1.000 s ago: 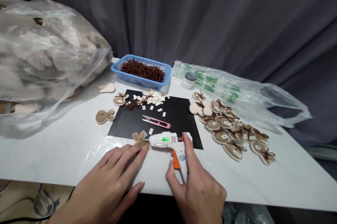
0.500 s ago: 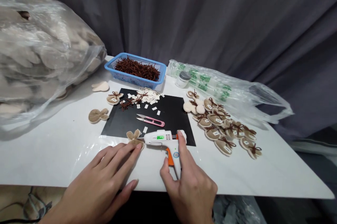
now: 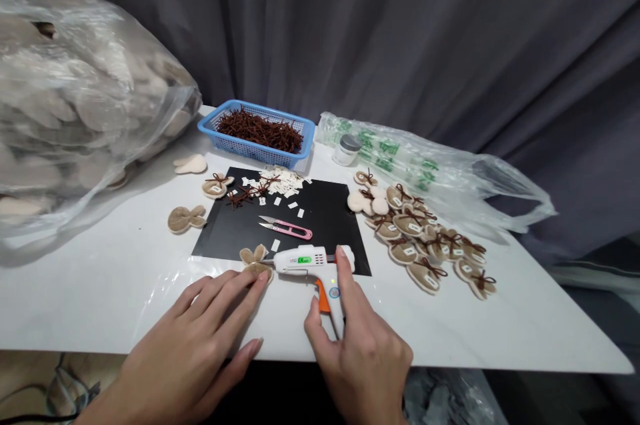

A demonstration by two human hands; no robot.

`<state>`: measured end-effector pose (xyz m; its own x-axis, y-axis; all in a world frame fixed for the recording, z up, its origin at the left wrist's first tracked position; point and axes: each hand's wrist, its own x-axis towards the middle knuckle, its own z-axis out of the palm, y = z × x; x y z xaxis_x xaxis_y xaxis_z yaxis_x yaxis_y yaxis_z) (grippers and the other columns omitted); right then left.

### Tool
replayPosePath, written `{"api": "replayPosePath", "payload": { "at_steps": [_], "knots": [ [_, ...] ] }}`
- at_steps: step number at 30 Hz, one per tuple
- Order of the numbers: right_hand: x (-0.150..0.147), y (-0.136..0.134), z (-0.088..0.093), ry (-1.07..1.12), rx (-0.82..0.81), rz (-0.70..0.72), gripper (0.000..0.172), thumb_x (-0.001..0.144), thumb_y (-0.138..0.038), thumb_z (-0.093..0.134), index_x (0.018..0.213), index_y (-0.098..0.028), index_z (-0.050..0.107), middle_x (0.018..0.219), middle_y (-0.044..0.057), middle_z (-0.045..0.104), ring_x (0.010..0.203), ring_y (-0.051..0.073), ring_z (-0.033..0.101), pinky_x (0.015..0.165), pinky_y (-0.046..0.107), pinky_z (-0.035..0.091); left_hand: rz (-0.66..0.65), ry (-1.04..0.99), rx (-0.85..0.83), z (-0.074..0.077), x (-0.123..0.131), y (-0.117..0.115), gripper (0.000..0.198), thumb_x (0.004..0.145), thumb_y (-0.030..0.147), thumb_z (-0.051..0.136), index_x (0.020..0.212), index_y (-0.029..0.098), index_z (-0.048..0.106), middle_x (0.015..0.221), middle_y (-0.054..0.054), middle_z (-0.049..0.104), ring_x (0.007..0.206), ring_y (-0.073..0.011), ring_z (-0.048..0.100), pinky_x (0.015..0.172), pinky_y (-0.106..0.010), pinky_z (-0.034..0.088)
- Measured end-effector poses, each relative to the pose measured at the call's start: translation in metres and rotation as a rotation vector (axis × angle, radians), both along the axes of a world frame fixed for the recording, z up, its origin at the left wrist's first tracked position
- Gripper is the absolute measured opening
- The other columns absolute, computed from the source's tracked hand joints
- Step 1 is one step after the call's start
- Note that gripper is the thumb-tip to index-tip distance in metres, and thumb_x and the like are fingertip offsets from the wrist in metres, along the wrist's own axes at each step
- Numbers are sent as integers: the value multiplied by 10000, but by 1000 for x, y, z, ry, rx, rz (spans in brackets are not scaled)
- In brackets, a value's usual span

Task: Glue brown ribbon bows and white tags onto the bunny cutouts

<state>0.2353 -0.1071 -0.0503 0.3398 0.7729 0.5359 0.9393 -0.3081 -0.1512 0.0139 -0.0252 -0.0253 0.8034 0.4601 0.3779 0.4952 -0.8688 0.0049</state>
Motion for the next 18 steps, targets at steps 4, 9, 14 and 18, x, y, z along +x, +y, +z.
{"api": "replayPosePath", "payload": {
  "at_steps": [4,9,14,18],
  "knots": [
    [-1,2,1,7,50,30,620,1028,-412,557,1608,-196,584,1080,58,876,446,198,676,465,316,480,7,3,30,0,0,0,550,1139,360,449,1605,74,512,1527,-135,682,1333,-294,634,1125,-431,431],
    [-3,4,3,-2,93,55,557,1061,-401,558,1577,-199,611,1142,54,870,595,202,771,499,301,477,15,30,77,2,0,0,545,1151,377,410,1592,82,537,1504,-117,703,1307,-291,645,1108,-427,415],
    [-2,4,2,-3,166,117,474,1097,-434,597,1525,-243,664,1148,24,862,761,190,813,586,275,498,11,39,98,2,0,0,552,1155,386,393,1583,70,541,1497,-116,711,1296,-288,654,1107,-425,416],
    [0,4,1,-7,185,151,474,1099,-457,625,1522,-249,670,1032,0,856,703,168,777,596,271,483,15,42,86,1,0,0,557,1153,395,400,1599,84,523,1506,-112,705,1313,-285,647,1113,-420,428]
  ]
}}
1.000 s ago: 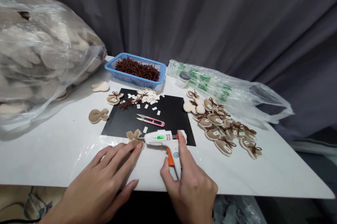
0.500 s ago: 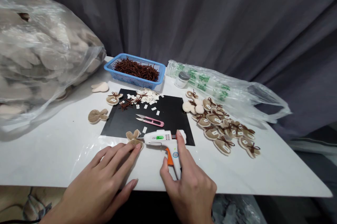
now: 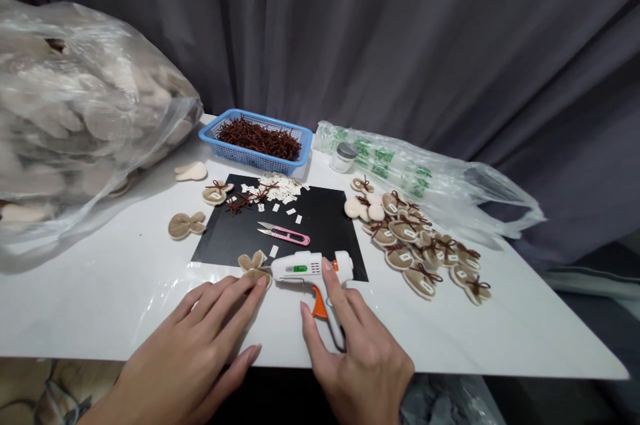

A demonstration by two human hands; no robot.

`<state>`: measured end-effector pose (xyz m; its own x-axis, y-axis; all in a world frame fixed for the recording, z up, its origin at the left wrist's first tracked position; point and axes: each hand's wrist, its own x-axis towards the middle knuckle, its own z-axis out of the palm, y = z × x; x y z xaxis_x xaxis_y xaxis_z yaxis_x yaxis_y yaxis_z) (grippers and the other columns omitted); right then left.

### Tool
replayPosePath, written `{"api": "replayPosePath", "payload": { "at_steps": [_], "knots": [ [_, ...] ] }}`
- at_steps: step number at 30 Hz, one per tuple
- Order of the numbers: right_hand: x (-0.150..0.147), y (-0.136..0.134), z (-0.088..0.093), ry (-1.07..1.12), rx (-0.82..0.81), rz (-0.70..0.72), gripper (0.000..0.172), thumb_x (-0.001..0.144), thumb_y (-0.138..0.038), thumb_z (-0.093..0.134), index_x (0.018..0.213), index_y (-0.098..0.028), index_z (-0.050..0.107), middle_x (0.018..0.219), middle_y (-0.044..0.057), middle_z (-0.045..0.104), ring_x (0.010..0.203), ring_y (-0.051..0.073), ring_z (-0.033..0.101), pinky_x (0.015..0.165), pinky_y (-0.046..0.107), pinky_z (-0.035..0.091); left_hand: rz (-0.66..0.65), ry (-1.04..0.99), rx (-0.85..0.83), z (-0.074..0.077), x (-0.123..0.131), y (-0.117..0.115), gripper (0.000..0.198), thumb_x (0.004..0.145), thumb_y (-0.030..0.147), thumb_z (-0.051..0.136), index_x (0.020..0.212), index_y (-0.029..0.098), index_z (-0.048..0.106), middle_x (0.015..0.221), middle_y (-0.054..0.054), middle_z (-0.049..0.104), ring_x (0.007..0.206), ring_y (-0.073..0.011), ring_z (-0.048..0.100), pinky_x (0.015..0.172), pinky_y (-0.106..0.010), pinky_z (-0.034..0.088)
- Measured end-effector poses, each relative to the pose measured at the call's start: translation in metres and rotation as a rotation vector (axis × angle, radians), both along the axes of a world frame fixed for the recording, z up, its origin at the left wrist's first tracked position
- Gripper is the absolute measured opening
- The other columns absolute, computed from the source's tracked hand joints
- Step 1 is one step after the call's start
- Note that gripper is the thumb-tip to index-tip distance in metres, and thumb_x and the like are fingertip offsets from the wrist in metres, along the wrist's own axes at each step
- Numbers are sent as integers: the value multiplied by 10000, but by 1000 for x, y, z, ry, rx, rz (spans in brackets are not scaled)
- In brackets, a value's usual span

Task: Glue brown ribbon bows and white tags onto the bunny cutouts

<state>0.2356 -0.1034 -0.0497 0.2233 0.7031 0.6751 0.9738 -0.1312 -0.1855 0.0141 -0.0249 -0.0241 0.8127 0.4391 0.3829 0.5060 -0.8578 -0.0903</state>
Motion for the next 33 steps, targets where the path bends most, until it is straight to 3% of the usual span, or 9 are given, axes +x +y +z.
{"api": "replayPosePath", "payload": {
  "at_steps": [10,16,20,24,27,30,33],
  "knots": [
    [-3,2,4,69,-23,-51,459,1072,-422,652,1500,-261,693,1050,5,846,804,173,809,605,256,498,5,-13,-57,-2,-1,0,566,1136,393,444,1614,96,499,1515,-123,693,1326,-291,639,1118,-439,455],
    [0,0,9,264,21,-105,517,1022,-454,688,1487,-229,715,1112,70,849,703,189,767,609,285,541,3,-33,-36,-2,0,0,533,1130,353,450,1579,81,542,1495,-126,708,1300,-290,647,1107,-431,445],
    [11,2,12,455,-48,-117,623,983,-559,697,1521,-244,690,1411,103,771,1027,286,805,747,316,606,4,-57,-61,-2,0,0,531,1121,339,472,1586,90,531,1483,-122,713,1297,-282,646,1102,-417,443],
    [34,7,10,543,-164,-149,712,910,-713,702,1478,-283,714,1412,102,771,1136,345,777,803,370,607,13,-95,-40,-3,1,0,488,1138,333,436,1544,103,579,1452,-101,736,1265,-269,657,1097,-405,424],
    [49,12,8,552,-212,-187,746,870,-778,696,1418,-273,741,1308,120,809,1071,366,780,765,391,585,25,-124,-23,-5,2,0,462,1152,316,401,1510,111,610,1425,-88,752,1246,-257,663,1090,-400,412],
    [56,18,10,506,-249,-267,759,853,-810,683,1372,-260,755,1152,133,837,877,358,774,655,377,536,32,-145,-24,-5,2,0,452,1155,292,383,1496,113,618,1408,-87,757,1241,-253,663,1079,-400,413],
    [58,24,12,461,-260,-235,775,873,-816,640,1352,-217,750,1080,150,831,798,341,750,640,377,524,23,-143,-41,-5,3,0,442,1144,270,398,1495,110,613,1413,-95,750,1235,-258,664,1072,-403,425]
  ]
}}
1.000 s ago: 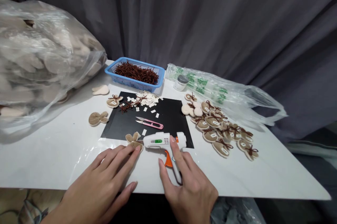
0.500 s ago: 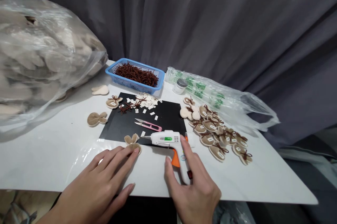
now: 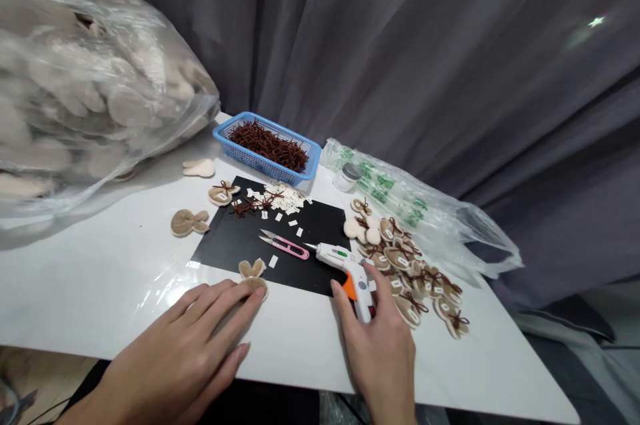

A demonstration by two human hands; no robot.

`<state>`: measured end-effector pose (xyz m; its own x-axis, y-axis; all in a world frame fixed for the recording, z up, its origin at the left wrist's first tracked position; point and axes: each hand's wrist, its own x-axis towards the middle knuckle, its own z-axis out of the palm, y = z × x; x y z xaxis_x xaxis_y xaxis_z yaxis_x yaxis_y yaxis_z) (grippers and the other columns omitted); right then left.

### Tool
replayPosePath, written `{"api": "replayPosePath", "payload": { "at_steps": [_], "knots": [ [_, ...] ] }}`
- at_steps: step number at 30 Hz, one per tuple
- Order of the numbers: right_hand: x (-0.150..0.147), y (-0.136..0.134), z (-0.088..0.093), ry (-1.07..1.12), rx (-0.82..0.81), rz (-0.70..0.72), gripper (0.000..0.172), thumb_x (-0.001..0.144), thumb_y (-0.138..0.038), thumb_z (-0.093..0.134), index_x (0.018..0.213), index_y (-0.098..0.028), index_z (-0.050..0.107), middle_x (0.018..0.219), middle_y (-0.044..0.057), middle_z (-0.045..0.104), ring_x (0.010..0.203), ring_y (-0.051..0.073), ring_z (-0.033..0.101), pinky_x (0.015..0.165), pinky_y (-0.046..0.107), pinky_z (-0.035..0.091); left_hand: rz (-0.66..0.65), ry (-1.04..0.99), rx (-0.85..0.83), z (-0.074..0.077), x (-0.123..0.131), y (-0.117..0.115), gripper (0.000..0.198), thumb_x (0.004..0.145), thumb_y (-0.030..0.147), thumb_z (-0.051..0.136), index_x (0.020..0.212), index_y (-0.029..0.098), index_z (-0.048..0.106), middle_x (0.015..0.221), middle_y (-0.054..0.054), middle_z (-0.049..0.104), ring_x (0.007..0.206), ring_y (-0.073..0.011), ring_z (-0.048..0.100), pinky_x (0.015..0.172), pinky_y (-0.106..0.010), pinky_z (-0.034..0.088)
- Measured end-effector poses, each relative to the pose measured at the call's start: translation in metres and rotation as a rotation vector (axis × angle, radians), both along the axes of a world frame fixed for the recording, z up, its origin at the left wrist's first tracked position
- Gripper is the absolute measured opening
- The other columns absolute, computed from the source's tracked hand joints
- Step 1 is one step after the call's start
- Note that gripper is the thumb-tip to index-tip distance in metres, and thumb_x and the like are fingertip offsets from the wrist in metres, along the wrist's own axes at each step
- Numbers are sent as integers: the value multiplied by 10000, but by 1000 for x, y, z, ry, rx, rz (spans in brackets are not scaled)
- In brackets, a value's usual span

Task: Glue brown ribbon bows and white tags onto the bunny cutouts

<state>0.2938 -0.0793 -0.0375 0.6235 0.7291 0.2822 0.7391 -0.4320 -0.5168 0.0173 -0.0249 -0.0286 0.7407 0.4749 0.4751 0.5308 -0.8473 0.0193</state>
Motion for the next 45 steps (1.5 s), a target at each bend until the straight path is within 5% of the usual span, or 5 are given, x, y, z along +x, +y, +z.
{"api": "replayPosePath", "payload": {
  "at_steps": [8,15,19,25,45],
  "knots": [
    [-6,5,3,-262,-98,67,700,1065,-735,412,1338,-187,750,750,93,744,570,290,656,563,354,423,-25,64,-9,-7,1,0,473,1061,189,464,1508,103,591,1421,-149,722,1270,-289,672,1070,-426,465],
    [-10,8,2,-488,39,157,594,1103,-615,441,1220,-147,789,1088,188,739,985,360,696,815,450,529,-44,31,9,-13,1,-2,476,1069,193,430,1494,55,594,1443,-163,720,1279,-281,675,1052,-415,485],
    [-26,11,14,-257,191,344,342,1078,-456,594,1159,-194,799,1132,150,730,1069,320,694,962,479,550,-66,45,9,-14,-1,-4,496,1049,176,462,1509,30,577,1491,-186,693,1313,-294,666,1071,-421,485],
    [-69,20,26,286,64,681,180,1050,-360,672,1063,-270,828,1105,89,768,1033,246,741,891,363,618,-64,24,41,-19,-3,-4,491,1050,154,413,1491,31,593,1479,-168,710,1315,-300,661,1086,-445,458],
    [-78,28,12,447,109,689,130,1051,-257,679,1094,-280,799,1084,35,772,1013,191,731,902,307,583,-69,-7,22,-20,-3,-4,480,1068,138,386,1491,31,586,1476,-154,703,1349,-278,623,1110,-433,415]
  ]
}}
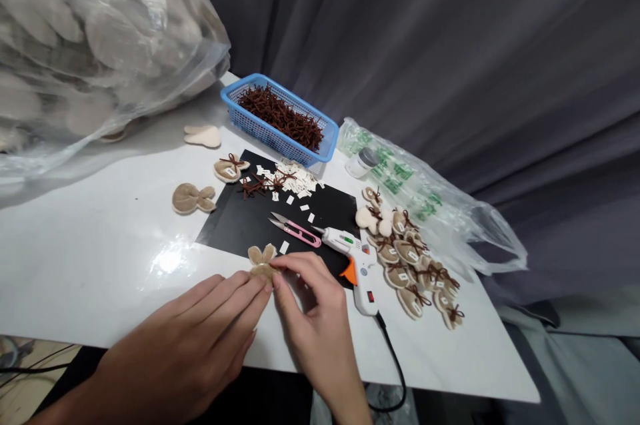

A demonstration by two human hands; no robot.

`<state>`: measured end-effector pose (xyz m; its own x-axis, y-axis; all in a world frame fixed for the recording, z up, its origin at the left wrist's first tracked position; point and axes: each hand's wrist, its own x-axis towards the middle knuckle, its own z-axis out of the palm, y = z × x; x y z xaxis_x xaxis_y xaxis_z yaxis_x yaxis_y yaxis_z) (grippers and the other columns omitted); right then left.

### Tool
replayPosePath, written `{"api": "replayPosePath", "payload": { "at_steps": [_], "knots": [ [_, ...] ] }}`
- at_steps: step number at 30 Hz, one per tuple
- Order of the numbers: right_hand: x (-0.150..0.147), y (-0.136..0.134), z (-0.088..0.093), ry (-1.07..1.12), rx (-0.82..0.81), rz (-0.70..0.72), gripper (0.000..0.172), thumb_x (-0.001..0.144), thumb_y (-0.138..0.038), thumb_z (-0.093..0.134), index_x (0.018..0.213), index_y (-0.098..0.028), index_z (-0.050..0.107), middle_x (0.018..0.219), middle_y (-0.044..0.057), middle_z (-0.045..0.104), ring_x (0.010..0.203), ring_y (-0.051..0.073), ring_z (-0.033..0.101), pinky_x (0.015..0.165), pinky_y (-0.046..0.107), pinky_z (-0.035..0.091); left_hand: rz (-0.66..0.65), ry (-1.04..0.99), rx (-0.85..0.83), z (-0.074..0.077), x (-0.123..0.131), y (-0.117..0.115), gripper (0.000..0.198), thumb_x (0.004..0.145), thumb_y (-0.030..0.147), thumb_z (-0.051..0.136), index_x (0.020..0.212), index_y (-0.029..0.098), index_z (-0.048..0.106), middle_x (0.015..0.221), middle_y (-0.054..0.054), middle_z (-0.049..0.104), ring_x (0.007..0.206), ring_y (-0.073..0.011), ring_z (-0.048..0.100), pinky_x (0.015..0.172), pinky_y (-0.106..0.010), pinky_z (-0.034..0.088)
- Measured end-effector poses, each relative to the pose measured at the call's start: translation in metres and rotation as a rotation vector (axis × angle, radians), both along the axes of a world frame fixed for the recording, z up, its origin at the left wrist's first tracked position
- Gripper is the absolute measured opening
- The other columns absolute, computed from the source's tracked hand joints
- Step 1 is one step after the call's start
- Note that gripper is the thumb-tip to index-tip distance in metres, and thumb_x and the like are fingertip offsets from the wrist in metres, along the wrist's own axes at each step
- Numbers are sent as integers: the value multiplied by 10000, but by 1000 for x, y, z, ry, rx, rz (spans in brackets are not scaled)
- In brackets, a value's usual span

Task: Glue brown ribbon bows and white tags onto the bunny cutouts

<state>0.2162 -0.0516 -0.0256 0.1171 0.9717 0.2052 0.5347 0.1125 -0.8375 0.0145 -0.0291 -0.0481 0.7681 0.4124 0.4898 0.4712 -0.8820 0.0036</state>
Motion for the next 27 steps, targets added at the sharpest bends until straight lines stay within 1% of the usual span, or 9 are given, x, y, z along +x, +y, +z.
{"api": "replayPosePath", "payload": {
  "at_steps": [2,5,12,18,24,27],
  "knots": [
    [1,0,-1,9,-5,-18,108,1045,-268,695,1085,-283,795,1085,29,769,1011,188,730,905,302,578,0,-6,9,-1,0,0,472,1078,159,395,1489,35,592,1476,-151,703,1343,-279,624,1108,-433,417],
    [1,0,-2,-7,-10,-9,102,1042,-268,700,1061,-286,798,1082,29,768,1015,191,725,906,302,573,1,-10,15,0,0,1,463,1092,189,409,1489,41,595,1466,-142,711,1340,-277,623,1116,-433,411],
    [1,0,-2,10,-1,22,150,1048,-251,687,1110,-313,809,1082,26,765,1015,193,715,892,308,566,-6,-9,25,1,-1,2,473,1073,163,390,1477,32,599,1443,-146,718,1324,-280,635,1114,-434,412],
    [1,0,-4,32,-22,-34,98,1021,-278,722,1089,-280,792,1081,43,765,994,211,718,888,335,564,-1,-5,35,2,-1,2,467,1082,170,379,1469,29,598,1413,-146,736,1300,-281,649,1114,-442,404],
    [0,2,-3,48,-12,23,107,1035,-272,700,1065,-295,800,1071,40,767,999,210,720,884,328,565,7,-10,32,0,-1,2,464,1081,177,390,1471,34,598,1430,-147,735,1305,-280,656,1121,-444,395],
    [5,4,3,7,26,-6,102,1027,-276,700,1052,-293,797,1076,45,775,1001,219,720,870,331,562,15,-19,41,0,-1,1,472,1059,167,408,1471,42,603,1445,-144,734,1297,-282,671,1116,-446,409]
  ]
}}
